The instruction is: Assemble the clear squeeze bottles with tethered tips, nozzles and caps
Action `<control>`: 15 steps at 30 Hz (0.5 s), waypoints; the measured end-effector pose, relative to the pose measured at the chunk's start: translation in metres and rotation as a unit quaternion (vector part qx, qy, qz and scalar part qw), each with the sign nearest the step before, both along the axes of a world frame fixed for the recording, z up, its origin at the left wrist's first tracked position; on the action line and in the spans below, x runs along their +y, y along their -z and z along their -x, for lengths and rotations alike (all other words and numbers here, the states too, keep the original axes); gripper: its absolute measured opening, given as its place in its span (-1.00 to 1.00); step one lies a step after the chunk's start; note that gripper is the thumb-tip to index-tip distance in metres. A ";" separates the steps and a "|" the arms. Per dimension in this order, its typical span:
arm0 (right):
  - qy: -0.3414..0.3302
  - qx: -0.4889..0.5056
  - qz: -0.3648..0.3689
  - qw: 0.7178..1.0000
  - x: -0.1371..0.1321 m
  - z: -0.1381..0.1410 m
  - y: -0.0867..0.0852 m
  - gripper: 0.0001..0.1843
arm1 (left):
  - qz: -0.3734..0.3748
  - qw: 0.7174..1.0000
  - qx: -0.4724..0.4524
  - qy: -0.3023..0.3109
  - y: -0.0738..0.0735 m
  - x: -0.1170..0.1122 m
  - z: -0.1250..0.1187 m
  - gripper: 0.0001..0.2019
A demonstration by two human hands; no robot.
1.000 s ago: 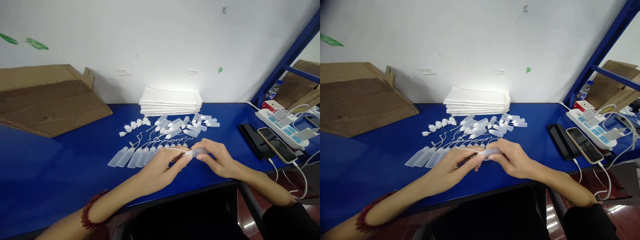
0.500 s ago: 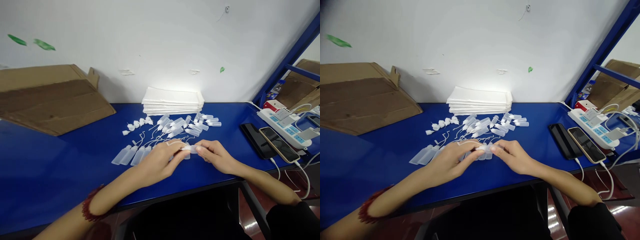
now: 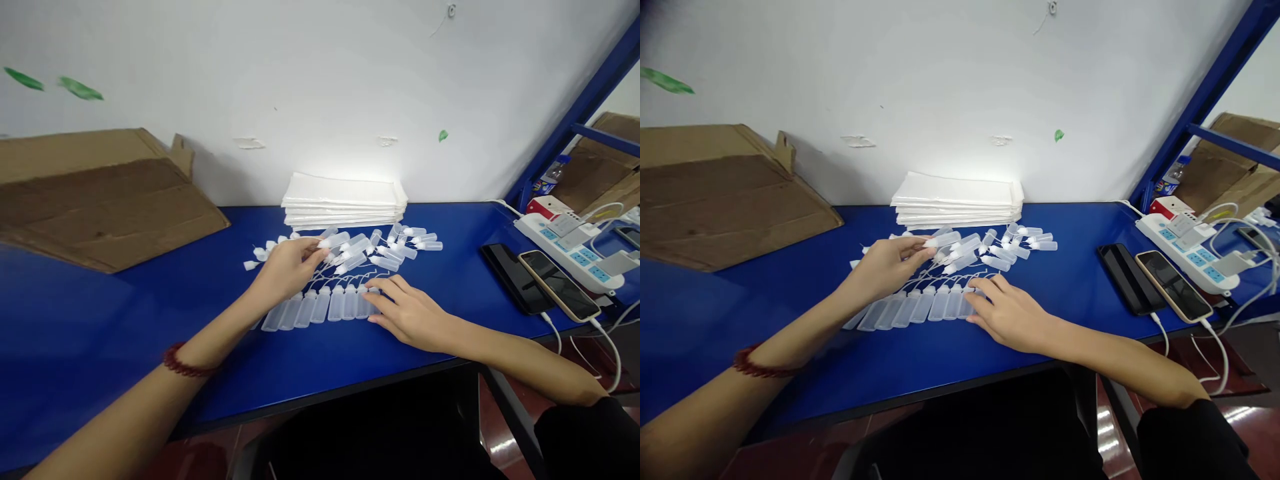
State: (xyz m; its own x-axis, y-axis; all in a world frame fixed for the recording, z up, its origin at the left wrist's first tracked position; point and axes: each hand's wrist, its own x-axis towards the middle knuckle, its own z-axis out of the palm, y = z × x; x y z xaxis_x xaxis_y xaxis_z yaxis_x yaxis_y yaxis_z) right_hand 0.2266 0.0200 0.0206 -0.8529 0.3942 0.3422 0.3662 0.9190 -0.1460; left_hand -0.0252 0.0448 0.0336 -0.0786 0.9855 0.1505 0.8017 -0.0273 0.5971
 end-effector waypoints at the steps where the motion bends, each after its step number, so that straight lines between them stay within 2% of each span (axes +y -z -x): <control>1: -0.002 -0.003 -0.003 1.000 0.001 -0.001 0.001 -0.63 | 0.011 1.000 -0.012 0.013 0.000 -0.001 -0.001 -0.56; 3: -0.006 -0.012 -0.001 1.000 0.003 -0.003 0.001 -0.64 | 0.029 0.999 -0.027 0.034 -0.004 -0.003 -0.001 -0.50; 6: -0.019 -0.028 0.006 0.999 0.007 -0.007 -0.001 -0.67 | 0.043 0.998 -0.014 0.034 -0.013 -0.006 0.006 -0.56; 9: -0.029 -0.030 0.006 0.999 0.011 -0.010 -0.004 -0.67 | 0.037 0.999 0.035 -0.012 -0.022 -0.005 0.019 -0.64; 12: -0.035 -0.031 0.014 0.999 0.013 -0.012 -0.005 -0.68 | 0.007 0.992 0.102 -0.071 -0.028 -0.002 0.034 -0.62; 15: -0.037 -0.027 0.022 0.999 0.013 -0.012 -0.005 -0.71 | -0.011 0.984 0.158 -0.085 -0.027 0.002 0.046 -0.61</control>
State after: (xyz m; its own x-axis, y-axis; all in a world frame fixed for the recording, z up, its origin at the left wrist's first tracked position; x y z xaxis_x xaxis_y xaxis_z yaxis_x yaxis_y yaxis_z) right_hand 0.2390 0.0326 0.0252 -0.8967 0.3437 0.2788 0.3066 0.9368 -0.1689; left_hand -0.0716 0.0473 0.0610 -0.1886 0.9583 0.2149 0.9412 0.1139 0.3182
